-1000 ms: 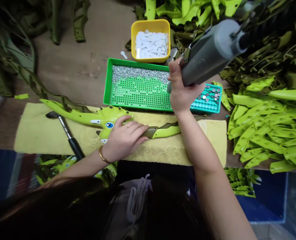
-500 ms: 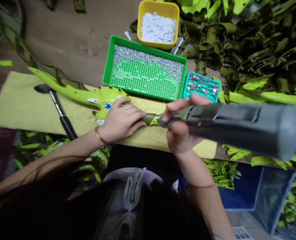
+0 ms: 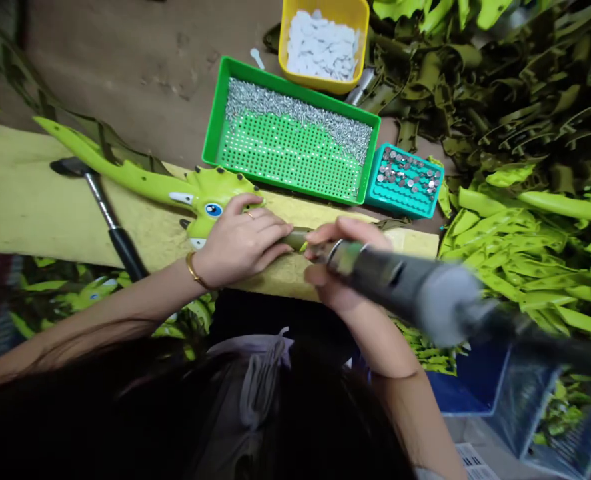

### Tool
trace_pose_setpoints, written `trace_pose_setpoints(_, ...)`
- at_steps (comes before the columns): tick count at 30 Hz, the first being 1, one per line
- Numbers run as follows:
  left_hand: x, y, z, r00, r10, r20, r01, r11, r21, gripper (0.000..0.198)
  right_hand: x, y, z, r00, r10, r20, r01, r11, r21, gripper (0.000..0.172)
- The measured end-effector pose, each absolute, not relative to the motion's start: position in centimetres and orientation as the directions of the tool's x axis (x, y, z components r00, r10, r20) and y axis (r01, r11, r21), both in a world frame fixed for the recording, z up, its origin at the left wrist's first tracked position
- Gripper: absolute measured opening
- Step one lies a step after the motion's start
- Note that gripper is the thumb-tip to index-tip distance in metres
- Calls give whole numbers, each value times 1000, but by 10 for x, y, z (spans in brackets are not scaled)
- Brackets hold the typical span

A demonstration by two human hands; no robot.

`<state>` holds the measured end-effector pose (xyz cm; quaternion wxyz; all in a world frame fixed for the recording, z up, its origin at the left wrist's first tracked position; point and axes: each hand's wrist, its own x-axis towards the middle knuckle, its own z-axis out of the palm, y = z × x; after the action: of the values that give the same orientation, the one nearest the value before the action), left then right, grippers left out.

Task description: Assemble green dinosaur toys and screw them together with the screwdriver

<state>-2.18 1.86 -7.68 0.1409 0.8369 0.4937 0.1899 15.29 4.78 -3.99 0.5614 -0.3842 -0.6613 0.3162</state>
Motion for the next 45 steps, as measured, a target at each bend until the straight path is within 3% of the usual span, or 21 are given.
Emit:
trace_pose_setpoints(2, -23, 18, -78, 447, 872, 201, 773, -489, 404, 24, 135, 81, -37, 179, 758, 627, 2, 637, -771, 25)
trace_pose_setpoints(4, -23, 17, -80, 449, 864, 227, 772, -503, 389, 24, 117, 122, -40, 384, 690, 614, -74, 686, -724, 20)
trace_pose_setpoints(7, -23, 16, -82, 445, 854, 270, 761, -520, 389, 23, 101, 174, -59, 480, 673, 562, -15, 647, -762, 41)
trace_pose_setpoints(11, -23, 15, -83, 432, 845, 315, 750, -531, 394, 21, 97, 199, -87, 394, 748, 534, 1, 580, -815, 62)
trace_pose_setpoints(20, -22, 14, -84, 437, 823, 362, 760, -553, 341, 20, 107, 200, -108, 286, 834, 471, -103, 516, -851, 68)
trace_pose_setpoints(25, -24, 14, -84, 449, 823, 349, 760, -557, 336, 20, 105, 200, -96, 293, 822, 488, -100, 534, -839, 64)
trace_pose_setpoints(30, -23, 15, -84, 451, 849, 274, 768, -526, 365, 22, 117, 154, -44, 384, 663, 642, -134, 728, -672, 44)
trace_pose_setpoints(33, -22, 16, -83, 435, 866, 247, 766, -500, 404, 23, 129, 109, -33, 238, 722, 650, -154, 689, -709, 29)
trace_pose_setpoints(40, -21, 18, -82, 431, 877, 211, 773, -479, 415, 24, 137, 72, -65, 101, 802, 589, -77, 596, -799, 41)
trace_pose_setpoints(45, -22, 18, -81, 446, 873, 196, 780, -487, 394, 25, 136, 67, -67, 104, 806, 583, -160, 592, -790, 28)
